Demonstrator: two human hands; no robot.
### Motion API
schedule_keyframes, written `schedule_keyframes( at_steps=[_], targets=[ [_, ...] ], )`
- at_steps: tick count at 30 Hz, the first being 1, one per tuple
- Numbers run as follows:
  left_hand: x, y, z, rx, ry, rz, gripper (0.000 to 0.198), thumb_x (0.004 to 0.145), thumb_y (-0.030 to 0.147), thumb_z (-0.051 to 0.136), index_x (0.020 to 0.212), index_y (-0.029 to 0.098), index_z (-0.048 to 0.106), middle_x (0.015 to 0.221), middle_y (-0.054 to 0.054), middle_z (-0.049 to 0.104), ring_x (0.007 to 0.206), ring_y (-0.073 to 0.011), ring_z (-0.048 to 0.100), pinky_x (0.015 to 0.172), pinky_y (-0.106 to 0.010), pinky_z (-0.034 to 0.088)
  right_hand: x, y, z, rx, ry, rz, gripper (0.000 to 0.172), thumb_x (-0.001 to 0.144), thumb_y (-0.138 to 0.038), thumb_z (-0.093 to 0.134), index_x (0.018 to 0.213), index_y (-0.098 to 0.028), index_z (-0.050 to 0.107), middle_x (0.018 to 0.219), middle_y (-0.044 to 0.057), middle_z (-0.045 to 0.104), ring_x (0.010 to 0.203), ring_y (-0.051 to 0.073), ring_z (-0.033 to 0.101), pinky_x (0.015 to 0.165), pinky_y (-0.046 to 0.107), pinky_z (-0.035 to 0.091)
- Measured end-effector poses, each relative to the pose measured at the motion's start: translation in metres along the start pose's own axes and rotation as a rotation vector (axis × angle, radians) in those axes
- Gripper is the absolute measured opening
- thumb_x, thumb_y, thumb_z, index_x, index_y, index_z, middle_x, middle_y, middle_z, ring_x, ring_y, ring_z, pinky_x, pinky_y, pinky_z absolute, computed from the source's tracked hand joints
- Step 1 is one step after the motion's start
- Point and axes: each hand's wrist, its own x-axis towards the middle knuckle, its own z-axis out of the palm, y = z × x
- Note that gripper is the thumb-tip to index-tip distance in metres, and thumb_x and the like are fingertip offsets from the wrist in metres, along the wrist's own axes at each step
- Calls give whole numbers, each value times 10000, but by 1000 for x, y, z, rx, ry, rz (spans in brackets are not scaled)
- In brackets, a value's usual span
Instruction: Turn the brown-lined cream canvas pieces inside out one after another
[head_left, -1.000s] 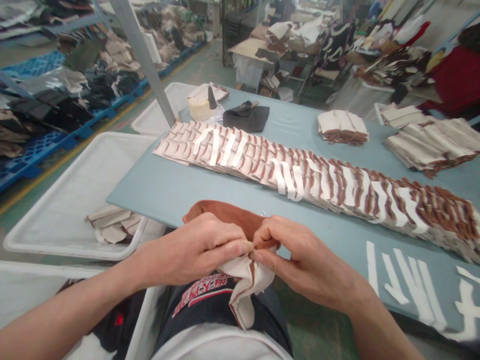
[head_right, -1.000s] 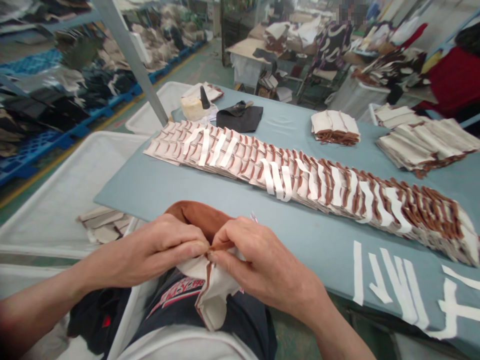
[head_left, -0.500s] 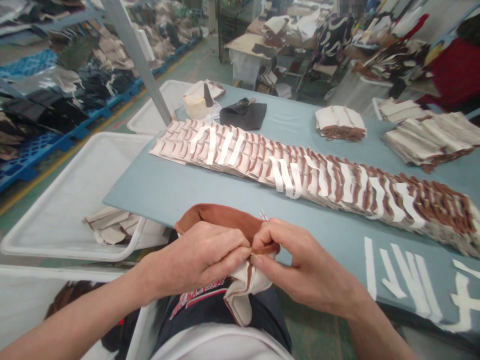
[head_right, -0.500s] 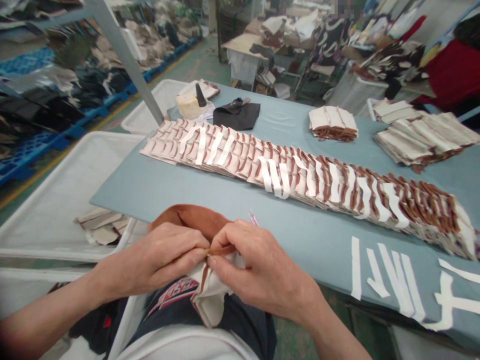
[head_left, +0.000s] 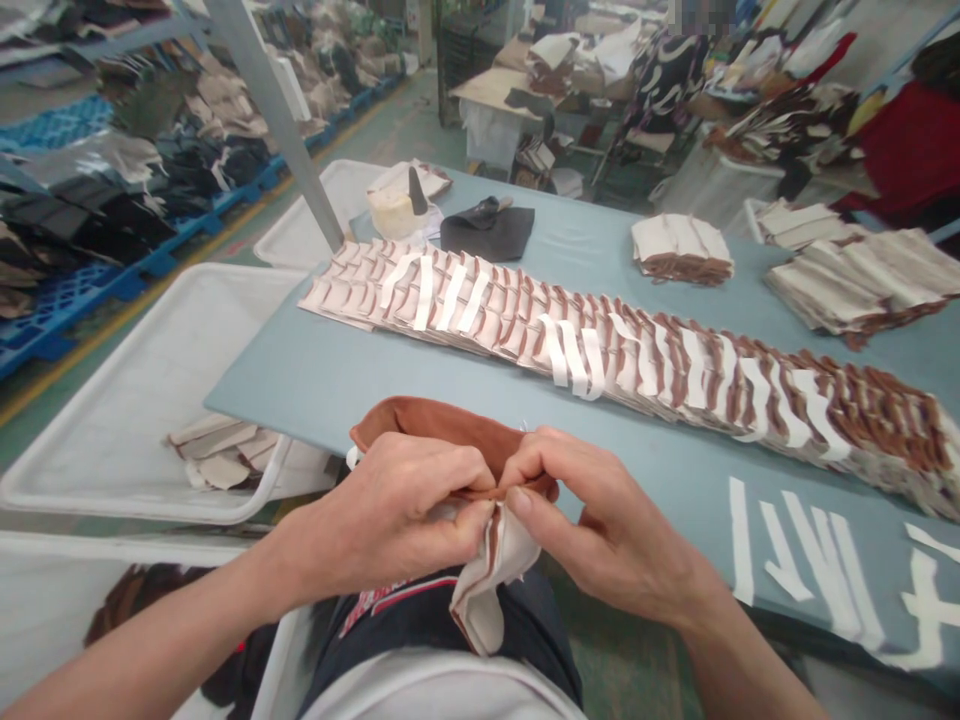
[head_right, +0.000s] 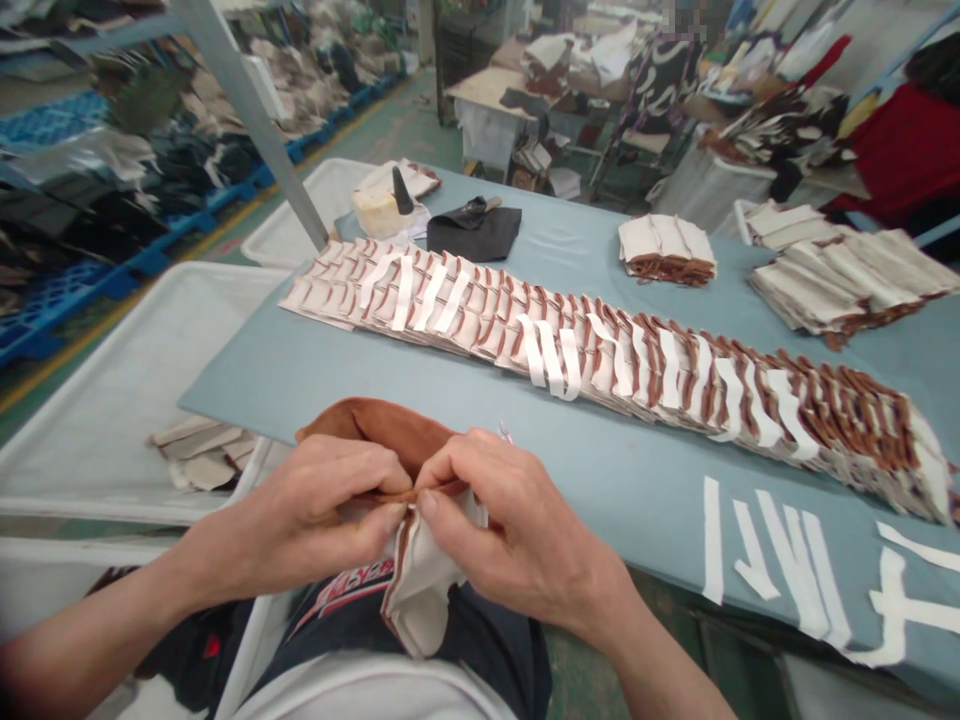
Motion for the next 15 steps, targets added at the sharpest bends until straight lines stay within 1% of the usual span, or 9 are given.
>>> schedule_keyframes(
  at_steps=[3, 6, 9, 12, 15],
  targets=[
    [3, 2, 2, -15, 38, -44, 146, 812, 85, 558, 691, 163, 584, 597, 57, 559, 556, -80, 489, 567, -240, 298, 2, 0, -2, 0, -5, 14, 145, 973, -167, 542, 842, -201, 595, 770, -11, 614, 721, 143, 524, 689, 277, 375],
    [6, 0, 2, -107, 27, -18, 136, 791, 69, 550, 706, 156, 608, 593, 63, 547, 541, -70, 467, 552, -221, 300, 6, 4, -5, 72, -82, 105, 186, 980, -266, 599, 808, -196, 593, 755, -13, 597, 699, 137, 508, 646, 260, 378],
    [9, -2, -2, -299, -45, 10, 155, 852, 79, 532, 755, 152, 628, 622, 57, 571, 551, -67, 489, 556, -192, 342, 9, 13, -6, 209, -168, 171, 328, 987, -442, 627, 786, -188, 579, 725, -27, 562, 634, 116, 467, 583, 244, 358],
    [11, -4, -7, -425, -107, 14, 163, 917, 113, 560, 787, 143, 654, 675, 34, 626, 595, -73, 543, 592, -175, 389, 9, 21, -5, 319, -217, 185, 459, 967, -595, 622, 772, -183, 566, 706, -38, 524, 613, 104, 445, 565, 237, 346],
    [10, -6, -10, -427, -124, 23, 172, 940, 138, 619, 778, 138, 676, 702, 20, 661, 636, -80, 584, 624, -172, 403, 8, 22, -3, 325, -237, 167, 482, 969, -614, 610, 772, -176, 574, 710, -35, 522, 630, 103, 448, 586, 230, 362]
  ],
)
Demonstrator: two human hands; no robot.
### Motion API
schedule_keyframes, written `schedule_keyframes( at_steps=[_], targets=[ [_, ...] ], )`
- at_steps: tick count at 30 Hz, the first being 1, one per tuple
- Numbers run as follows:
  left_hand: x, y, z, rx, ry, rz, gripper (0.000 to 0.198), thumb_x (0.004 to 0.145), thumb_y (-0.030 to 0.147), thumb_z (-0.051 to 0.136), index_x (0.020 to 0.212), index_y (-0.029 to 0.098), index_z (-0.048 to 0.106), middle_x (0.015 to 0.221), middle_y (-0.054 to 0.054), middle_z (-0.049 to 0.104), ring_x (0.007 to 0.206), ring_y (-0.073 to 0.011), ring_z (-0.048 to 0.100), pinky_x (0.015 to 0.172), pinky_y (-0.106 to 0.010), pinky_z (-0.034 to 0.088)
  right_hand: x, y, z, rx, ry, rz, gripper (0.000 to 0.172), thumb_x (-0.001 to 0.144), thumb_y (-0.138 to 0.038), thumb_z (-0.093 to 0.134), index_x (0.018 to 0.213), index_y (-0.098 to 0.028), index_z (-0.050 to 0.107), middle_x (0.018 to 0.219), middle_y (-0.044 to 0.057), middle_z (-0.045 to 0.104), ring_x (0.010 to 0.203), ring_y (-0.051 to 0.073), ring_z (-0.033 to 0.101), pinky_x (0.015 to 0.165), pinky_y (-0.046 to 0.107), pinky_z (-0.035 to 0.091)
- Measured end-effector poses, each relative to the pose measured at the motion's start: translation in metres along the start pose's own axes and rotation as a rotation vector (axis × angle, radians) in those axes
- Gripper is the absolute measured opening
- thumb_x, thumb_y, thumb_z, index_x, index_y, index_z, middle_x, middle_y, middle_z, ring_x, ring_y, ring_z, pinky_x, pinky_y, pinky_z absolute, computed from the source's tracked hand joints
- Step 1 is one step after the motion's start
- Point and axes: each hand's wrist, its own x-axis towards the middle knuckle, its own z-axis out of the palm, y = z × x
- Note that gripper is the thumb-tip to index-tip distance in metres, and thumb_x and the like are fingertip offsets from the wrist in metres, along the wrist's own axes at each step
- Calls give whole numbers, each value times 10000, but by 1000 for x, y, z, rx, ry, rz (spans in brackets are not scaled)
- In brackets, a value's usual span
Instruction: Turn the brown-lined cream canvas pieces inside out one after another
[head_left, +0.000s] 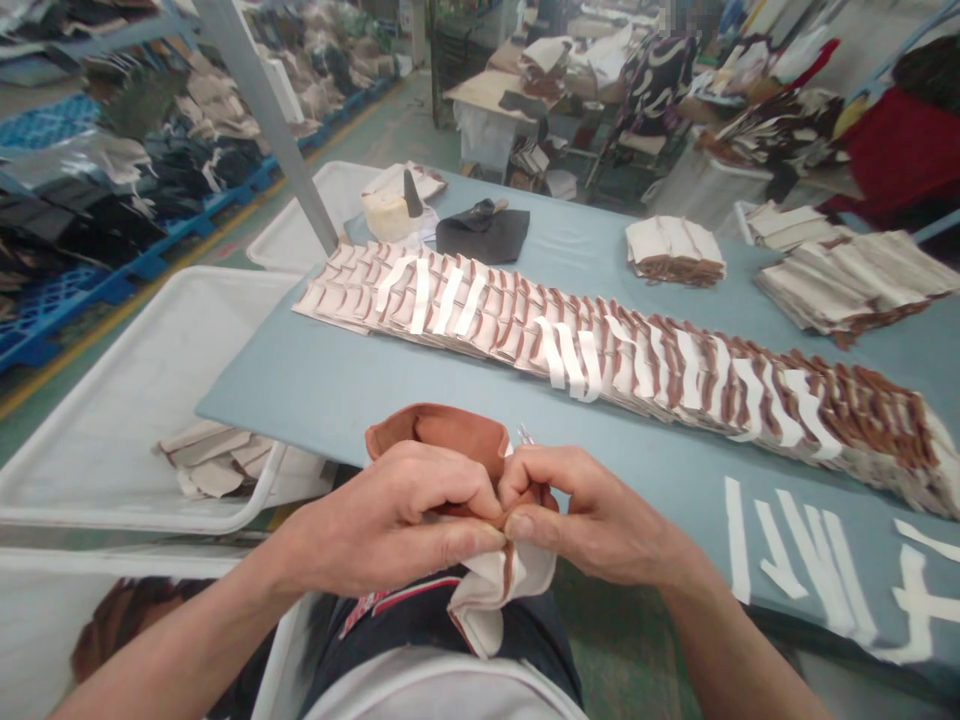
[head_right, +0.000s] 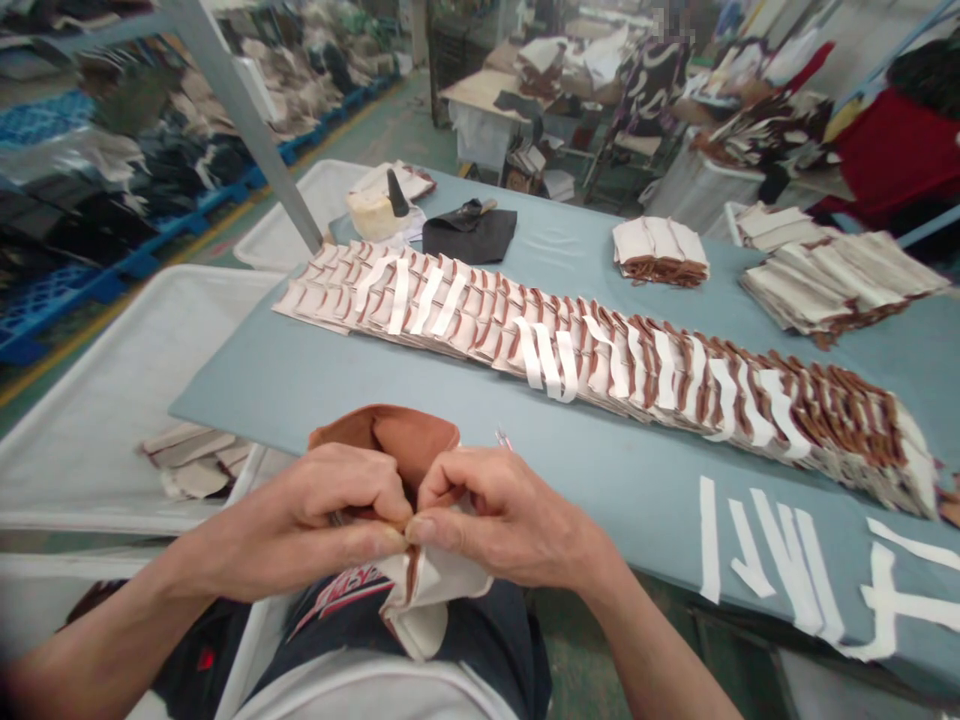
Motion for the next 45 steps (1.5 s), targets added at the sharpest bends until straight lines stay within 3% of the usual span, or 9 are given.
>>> schedule_keyframes(
  at_steps=[5, 12, 17, 21, 25, 29, 37, 40, 45],
  targets=[
    [-3, -7, 1, 101, 20, -63, 175, 916, 120, 690, 746, 139, 652, 658, 50, 629, 587, -61, 544, 581, -171, 357, 2, -4, 0, -20, -46, 16, 436, 995, -549, 600, 775, -175, 563, 639, -61, 462, 568, 85, 376, 518, 212, 296],
    [0, -3, -6, 159, 0, -9, 176, 919, 137, 703, 748, 138, 661, 659, 38, 646, 589, -70, 574, 579, -173, 371, 13, 15, 10, 463, -86, 61, 502, 865, -605, 747, 710, -176, 537, 618, -70, 439, 538, 69, 343, 484, 186, 289],
    [6, -6, -14, 133, -77, 32, 195, 957, 223, 685, 775, 156, 666, 637, 28, 649, 571, -81, 583, 560, -176, 380, 15, 22, 15, 516, -110, 110, 512, 842, -609, 757, 702, -184, 510, 582, -90, 389, 499, 56, 288, 452, 177, 249],
    [8, -7, -16, 123, -104, 45, 177, 950, 217, 691, 783, 162, 671, 626, 25, 653, 567, -83, 591, 563, -178, 378, 14, 11, 11, 376, -106, 137, 451, 846, -543, 723, 699, -203, 466, 582, -89, 374, 512, 67, 287, 454, 183, 253],
    [11, -6, -13, 183, -104, -14, 221, 947, 203, 665, 732, 155, 652, 607, 27, 638, 555, -83, 567, 560, -195, 360, 11, -11, 4, -60, -33, 110, 203, 832, -210, 562, 667, -211, 443, 564, -80, 354, 520, 86, 307, 483, 215, 228],
    [11, -5, -13, 241, -104, -67, 200, 952, 218, 634, 761, 160, 650, 643, 32, 642, 582, -91, 567, 579, -213, 352, 8, -21, 3, -405, 102, -10, 153, 748, -84, 514, 646, -196, 492, 590, -62, 417, 544, 95, 372, 548, 252, 238],
    [10, -8, -14, 232, -55, -161, 239, 1000, 202, 463, 797, 176, 586, 702, 33, 600, 638, -108, 524, 631, -223, 366, 10, -10, 8, -483, 307, -119, 152, 775, -93, 516, 705, -206, 590, 615, -28, 548, 580, 129, 492, 581, 268, 329],
    [11, -19, -10, 95, -9, -182, 232, 1001, 240, 492, 797, 171, 576, 678, 44, 549, 606, -99, 470, 596, -216, 335, 14, -6, 12, -432, 381, -229, 154, 753, -85, 503, 706, -216, 569, 581, -38, 511, 541, 127, 457, 565, 271, 343],
    [13, -51, 7, -525, 23, -195, 422, 927, 522, 652, 748, 161, 527, 670, 46, 486, 586, -94, 398, 547, -205, 319, 20, 5, 25, -237, 476, -429, 162, 759, -71, 499, 763, -229, 535, 606, -39, 503, 557, 132, 463, 560, 267, 364]
  ],
)
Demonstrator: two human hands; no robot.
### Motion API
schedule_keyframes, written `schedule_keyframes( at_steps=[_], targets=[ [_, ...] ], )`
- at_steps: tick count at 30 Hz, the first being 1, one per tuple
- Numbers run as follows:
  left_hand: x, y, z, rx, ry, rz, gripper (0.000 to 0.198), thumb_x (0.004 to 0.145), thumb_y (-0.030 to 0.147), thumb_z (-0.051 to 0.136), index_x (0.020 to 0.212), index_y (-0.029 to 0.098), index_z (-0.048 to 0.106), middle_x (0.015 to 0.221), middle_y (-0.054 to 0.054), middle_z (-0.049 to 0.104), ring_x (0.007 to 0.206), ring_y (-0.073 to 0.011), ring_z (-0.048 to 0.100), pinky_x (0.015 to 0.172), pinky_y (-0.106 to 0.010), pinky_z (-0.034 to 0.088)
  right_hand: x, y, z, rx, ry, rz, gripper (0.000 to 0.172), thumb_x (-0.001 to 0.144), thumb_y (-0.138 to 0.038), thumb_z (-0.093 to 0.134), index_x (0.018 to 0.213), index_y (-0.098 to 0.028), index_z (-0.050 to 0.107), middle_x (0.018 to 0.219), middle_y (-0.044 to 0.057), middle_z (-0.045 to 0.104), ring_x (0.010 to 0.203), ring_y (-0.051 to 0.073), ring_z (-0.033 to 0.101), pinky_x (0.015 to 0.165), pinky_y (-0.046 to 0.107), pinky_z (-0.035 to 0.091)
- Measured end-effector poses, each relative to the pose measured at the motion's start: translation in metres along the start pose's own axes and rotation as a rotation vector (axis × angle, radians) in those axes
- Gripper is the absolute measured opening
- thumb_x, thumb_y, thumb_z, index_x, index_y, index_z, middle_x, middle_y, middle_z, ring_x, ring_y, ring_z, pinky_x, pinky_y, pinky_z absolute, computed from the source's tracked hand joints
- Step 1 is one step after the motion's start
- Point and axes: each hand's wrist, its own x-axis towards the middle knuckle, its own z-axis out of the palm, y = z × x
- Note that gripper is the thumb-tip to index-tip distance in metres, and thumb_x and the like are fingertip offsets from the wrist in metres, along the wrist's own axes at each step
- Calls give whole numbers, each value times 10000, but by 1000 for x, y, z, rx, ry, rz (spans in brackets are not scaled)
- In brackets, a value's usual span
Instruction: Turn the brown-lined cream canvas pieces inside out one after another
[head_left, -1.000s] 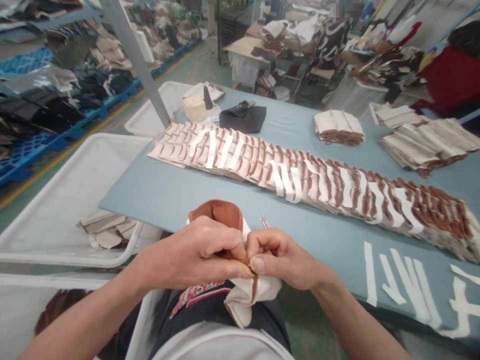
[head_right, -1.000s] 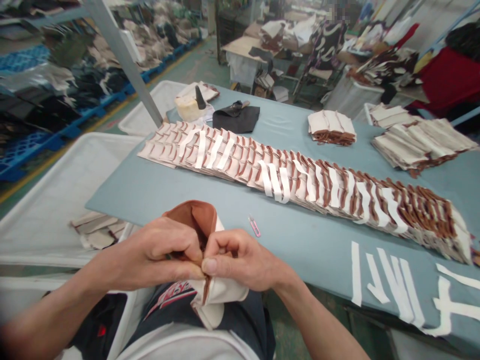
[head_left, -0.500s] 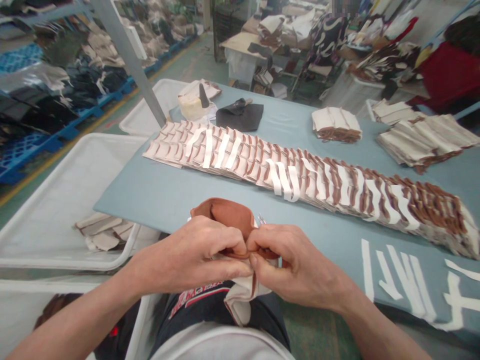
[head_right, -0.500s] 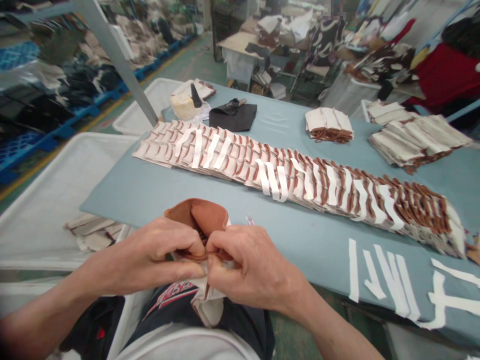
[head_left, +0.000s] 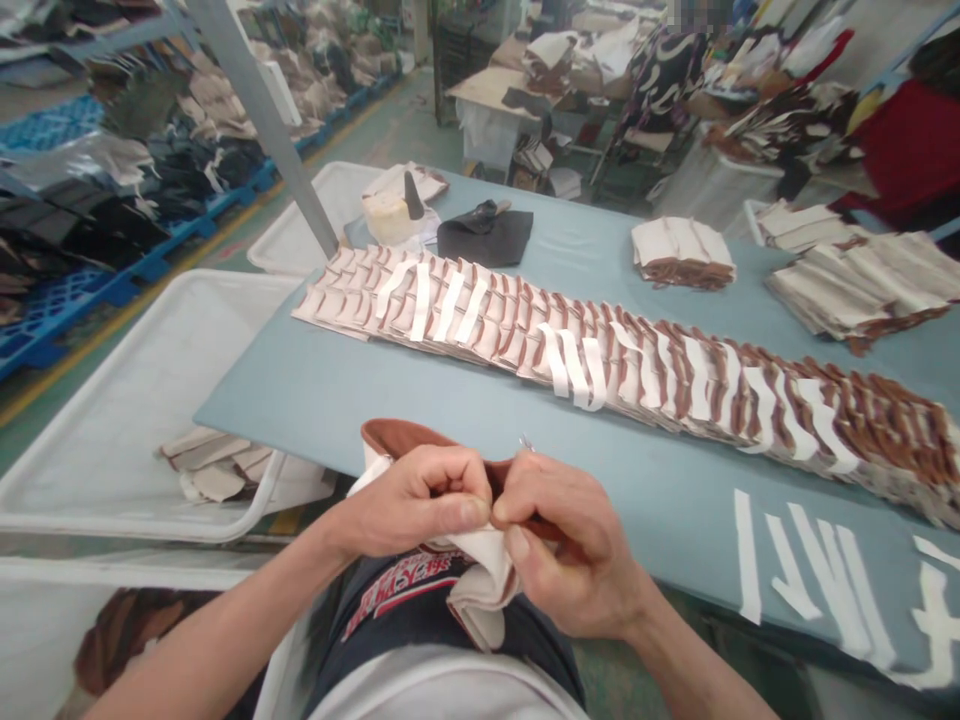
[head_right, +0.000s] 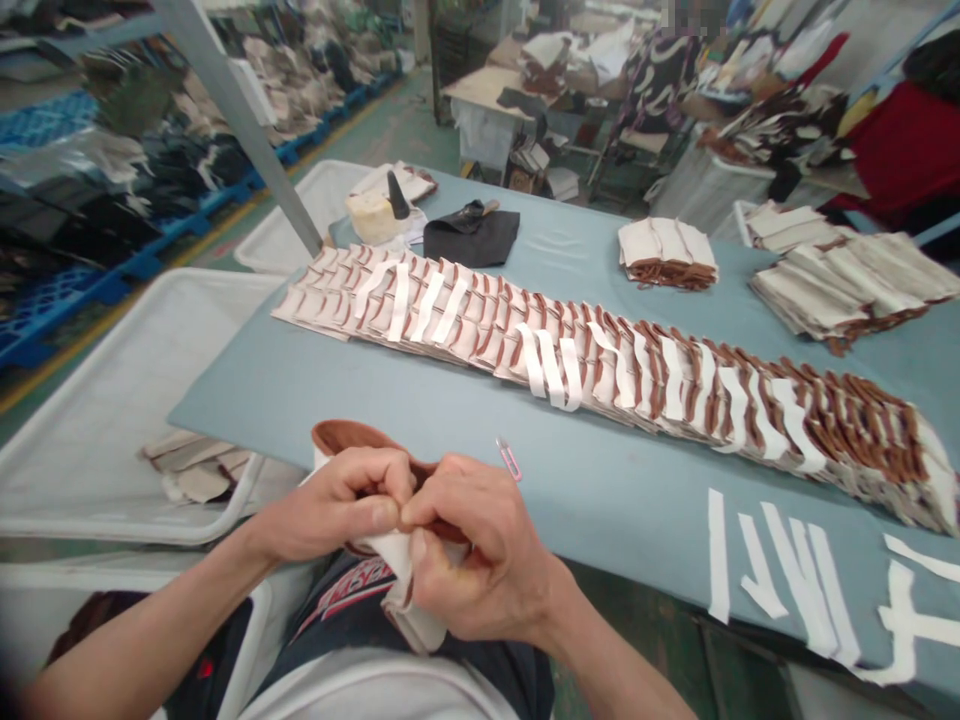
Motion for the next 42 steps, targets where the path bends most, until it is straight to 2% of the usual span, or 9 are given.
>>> schedule_keyframes(
  at_steps=[5, 12, 18, 22, 25, 31, 35, 38, 42],
  targets=[
    [-1, -12, -9, -113, -6, -58, 504, 892, 616, 680, 751, 166, 503, 648, 63, 419, 554, -83, 327, 509, -204, 262, 5, 4, -3, 46, -71, 62, 138, 817, -93, 533, 776, -222, 561, 645, -32, 551, 590, 129, 504, 582, 265, 375],
    [-14, 6, -33, 208, -3, -67, 485, 989, 593, 538, 772, 159, 518, 694, 44, 442, 615, -102, 375, 564, -221, 299, 14, 9, -33, -161, -230, 68, 105, 884, -120, 548, 825, -199, 585, 779, 22, 644, 742, 171, 554, 695, 309, 395],
    [-2, 25, -36, 428, -98, 37, 585, 1088, 547, 275, 767, 151, 561, 739, 5, 552, 696, -133, 497, 694, -246, 386, 24, 11, -31, -163, -289, -17, 158, 906, -71, 531, 819, -198, 569, 745, 1, 620, 711, 152, 525, 670, 284, 375],
    [4, 36, -34, 649, -169, 56, 470, 1095, 397, 355, 710, 170, 501, 672, 34, 487, 638, -119, 462, 656, -244, 354, 29, 11, -27, -219, -309, -25, 150, 900, -77, 549, 810, -191, 585, 734, 10, 630, 701, 157, 533, 665, 290, 373],
    [5, 37, -35, 787, -145, 12, 404, 1073, 341, 434, 727, 166, 544, 661, 35, 512, 630, -118, 463, 638, -250, 330, 29, 11, -26, -278, -320, -17, 150, 875, -72, 561, 792, -193, 592, 718, 11, 642, 697, 164, 535, 660, 295, 363],
    [-2, 36, -32, 478, -169, 31, 442, 1022, 335, 517, 616, 180, 439, 565, 63, 361, 524, -89, 354, 525, -248, 258, 29, 16, -30, -198, -277, 34, 145, 865, -161, 616, 736, -203, 563, 693, -4, 625, 680, 150, 543, 657, 276, 375],
    [-9, 39, -30, 351, -55, 145, 508, 1034, 404, 503, 588, 193, 382, 565, 48, 350, 518, -100, 345, 533, -276, 258, 30, 31, -42, -93, -299, 172, 243, 868, -397, 690, 765, -195, 605, 732, -1, 615, 654, 140, 513, 617, 267, 359],
    [-16, 31, -40, 294, 15, 128, 577, 1029, 554, 477, 590, 191, 387, 572, 43, 353, 527, -105, 332, 523, -273, 259, 32, 40, -49, -12, -302, 307, 302, 898, -475, 654, 801, -191, 629, 724, -8, 601, 631, 135, 481, 587, 261, 351],
    [-27, 9, -66, 329, 68, 93, 599, 1028, 603, 461, 626, 161, 492, 615, 29, 435, 579, -109, 398, 576, -244, 333, 39, 38, -49, -2, -334, 365, 203, 901, -372, 648, 814, -188, 640, 754, -1, 604, 661, 139, 482, 596, 259, 366]
  ],
)
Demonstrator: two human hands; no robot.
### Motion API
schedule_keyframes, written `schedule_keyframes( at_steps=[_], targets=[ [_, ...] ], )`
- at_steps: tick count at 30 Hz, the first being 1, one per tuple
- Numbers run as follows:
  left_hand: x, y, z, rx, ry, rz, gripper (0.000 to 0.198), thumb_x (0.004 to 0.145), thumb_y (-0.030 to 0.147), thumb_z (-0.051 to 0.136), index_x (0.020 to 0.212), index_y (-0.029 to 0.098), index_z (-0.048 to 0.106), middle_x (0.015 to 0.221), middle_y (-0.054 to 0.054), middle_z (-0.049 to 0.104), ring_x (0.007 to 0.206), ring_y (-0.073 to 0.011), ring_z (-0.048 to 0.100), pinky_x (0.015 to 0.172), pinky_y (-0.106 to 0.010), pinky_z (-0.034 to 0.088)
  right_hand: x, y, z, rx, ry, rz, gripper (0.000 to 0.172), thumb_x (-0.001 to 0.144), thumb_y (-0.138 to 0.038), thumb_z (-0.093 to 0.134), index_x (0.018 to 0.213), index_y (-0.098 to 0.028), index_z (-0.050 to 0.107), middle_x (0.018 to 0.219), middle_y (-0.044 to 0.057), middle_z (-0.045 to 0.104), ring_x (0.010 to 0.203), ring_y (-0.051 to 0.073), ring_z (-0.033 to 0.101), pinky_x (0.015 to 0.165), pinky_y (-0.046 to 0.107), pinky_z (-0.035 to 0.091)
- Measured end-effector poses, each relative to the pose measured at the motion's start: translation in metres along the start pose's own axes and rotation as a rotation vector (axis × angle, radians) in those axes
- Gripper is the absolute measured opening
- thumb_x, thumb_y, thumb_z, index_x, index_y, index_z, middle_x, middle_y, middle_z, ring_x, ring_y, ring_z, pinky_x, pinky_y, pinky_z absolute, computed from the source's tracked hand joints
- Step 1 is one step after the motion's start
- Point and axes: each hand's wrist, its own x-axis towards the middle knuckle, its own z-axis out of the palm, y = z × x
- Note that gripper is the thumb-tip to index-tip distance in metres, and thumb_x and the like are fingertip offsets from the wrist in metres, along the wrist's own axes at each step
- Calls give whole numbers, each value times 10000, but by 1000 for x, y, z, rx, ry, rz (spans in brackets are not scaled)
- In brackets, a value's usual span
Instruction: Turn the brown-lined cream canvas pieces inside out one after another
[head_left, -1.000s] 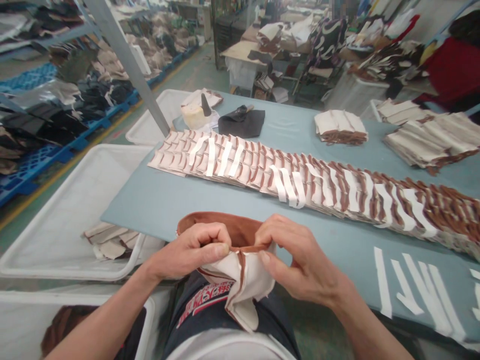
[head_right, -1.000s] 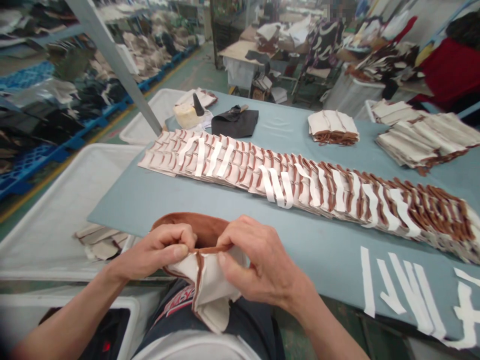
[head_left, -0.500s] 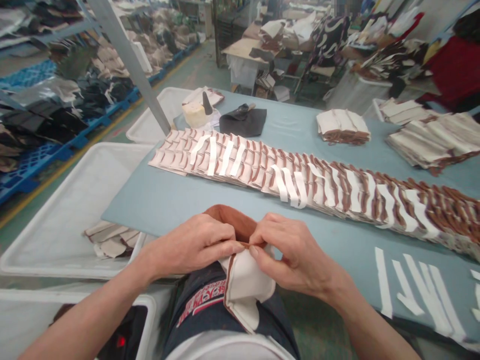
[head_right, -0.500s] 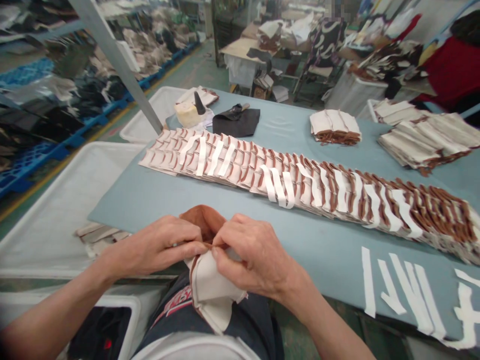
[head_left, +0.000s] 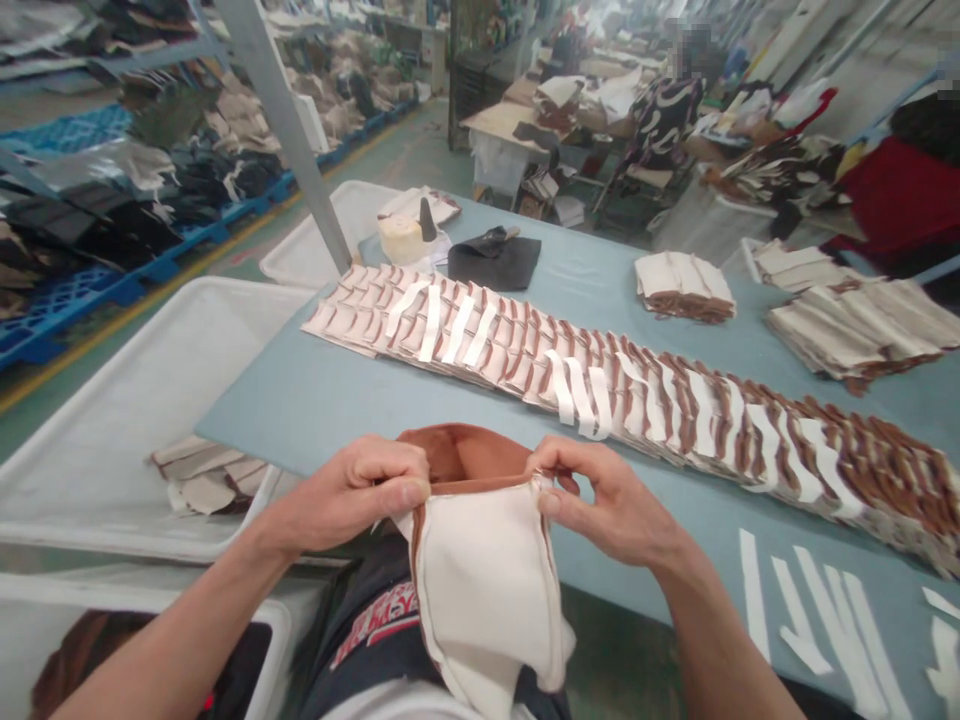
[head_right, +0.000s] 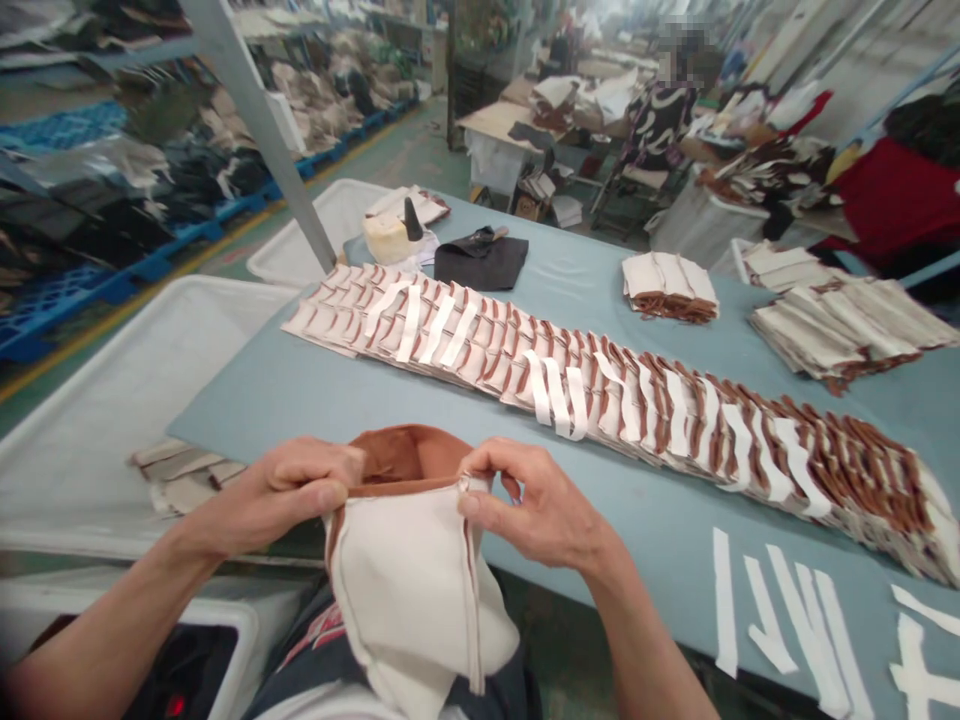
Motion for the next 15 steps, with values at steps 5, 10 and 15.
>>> schedule_keyframes(
  at_steps=[5, 10, 15],
  targets=[
    [-2, -18, -13, 8, 17, -30, 560, 1010, 609, 501, 730, 134, 600, 718, -13, 577, 680, -134, 527, 663, -225, 416, 11, -17, 7, 61, -46, 20, 98, 931, -294, 641, 928, -198, 663, 832, -3, 613, 701, 135, 489, 623, 258, 379],
    [13, 4, -4, 63, -26, 85, 403, 989, 490, 571, 879, 120, 689, 866, -58, 693, 788, -160, 598, 767, -246, 451, 19, -35, 15, 143, -109, 23, 167, 968, -325, 662, 1087, -227, 599, 851, -21, 571, 733, 137, 498, 646, 254, 395],
    [26, 31, 4, 103, 3, 167, 116, 899, 214, 621, 813, 138, 643, 726, 38, 586, 654, -86, 495, 635, -182, 383, 19, -50, 18, 91, -110, -1, 145, 984, -313, 654, 1061, -243, 553, 861, -32, 555, 719, 131, 473, 629, 251, 368]
  ],
)
